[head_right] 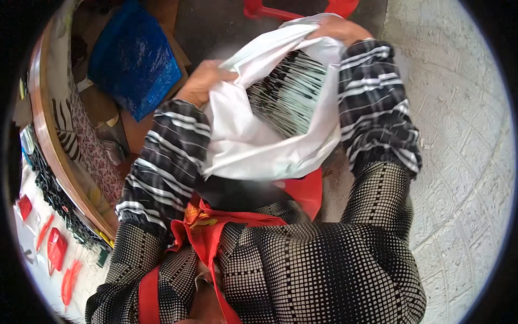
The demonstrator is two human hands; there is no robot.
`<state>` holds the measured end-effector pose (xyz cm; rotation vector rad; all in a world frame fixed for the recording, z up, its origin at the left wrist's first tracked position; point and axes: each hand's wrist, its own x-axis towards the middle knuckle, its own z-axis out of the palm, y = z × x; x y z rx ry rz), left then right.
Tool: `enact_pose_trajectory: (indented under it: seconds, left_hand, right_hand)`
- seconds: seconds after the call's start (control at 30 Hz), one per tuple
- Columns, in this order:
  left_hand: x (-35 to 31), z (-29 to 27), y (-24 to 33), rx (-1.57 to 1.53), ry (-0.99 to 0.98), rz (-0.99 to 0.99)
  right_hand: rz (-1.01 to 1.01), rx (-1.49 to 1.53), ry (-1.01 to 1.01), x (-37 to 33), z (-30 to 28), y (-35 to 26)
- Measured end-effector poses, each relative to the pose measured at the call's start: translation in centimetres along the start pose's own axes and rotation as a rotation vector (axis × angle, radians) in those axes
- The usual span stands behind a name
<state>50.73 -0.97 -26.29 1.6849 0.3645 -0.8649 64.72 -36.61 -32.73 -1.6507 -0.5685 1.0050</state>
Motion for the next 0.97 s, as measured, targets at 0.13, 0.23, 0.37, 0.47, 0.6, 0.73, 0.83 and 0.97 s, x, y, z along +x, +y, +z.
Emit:
enact_pose_trajectory:
  seconds: [0.13, 0.23, 0.37, 0.47, 0.6, 0.73, 0.83, 0.97]
  left_hand:
    - [1.9, -1.6, -1.0, -0.516, -0.075, -0.223]
    - [3.9, -1.2, -2.9, -0.629, 0.011, -0.33]
    - [6.2, -1.7, -4.1, -0.781, 0.185, -0.401]
    - [6.2, -2.8, -3.9, -0.847, 0.338, -0.412]
    - [2.4, -4.9, -1.8, 0.599, 0.253, 0.382]
    - [5.8, -7.8, -5.8, 0.699, 0.343, 0.351]
    - [7.6, -9.7, -8.9, 0.614, 0.242, 0.453]
    - [3.6, -2.2, 0.7, -0.117, 0.897, 0.005]
  right_hand:
    - [0.292, 0.023, 0.086, -1.7, -0.9, 0.0]
    - [0.489, -0.799, 0.212, -1.8, 4.4, -8.6]
    - [-0.01, -0.917, 0.474, -3.1, 16.4, -15.6]
    - [0.139, -0.556, -0.105, -8.2, 22.7, -14.9]
    - [0.499, -0.275, 0.062, -19.7, 29.0, -8.1]
    - [0.52, -0.318, 0.183, -24.1, 30.7, -0.4]
    - [0.481, 0.193, 0.244, -22.0, 30.6, 2.0]
    - [0.419, 0.271, 0.852, -16.6, 24.1, -2.9]
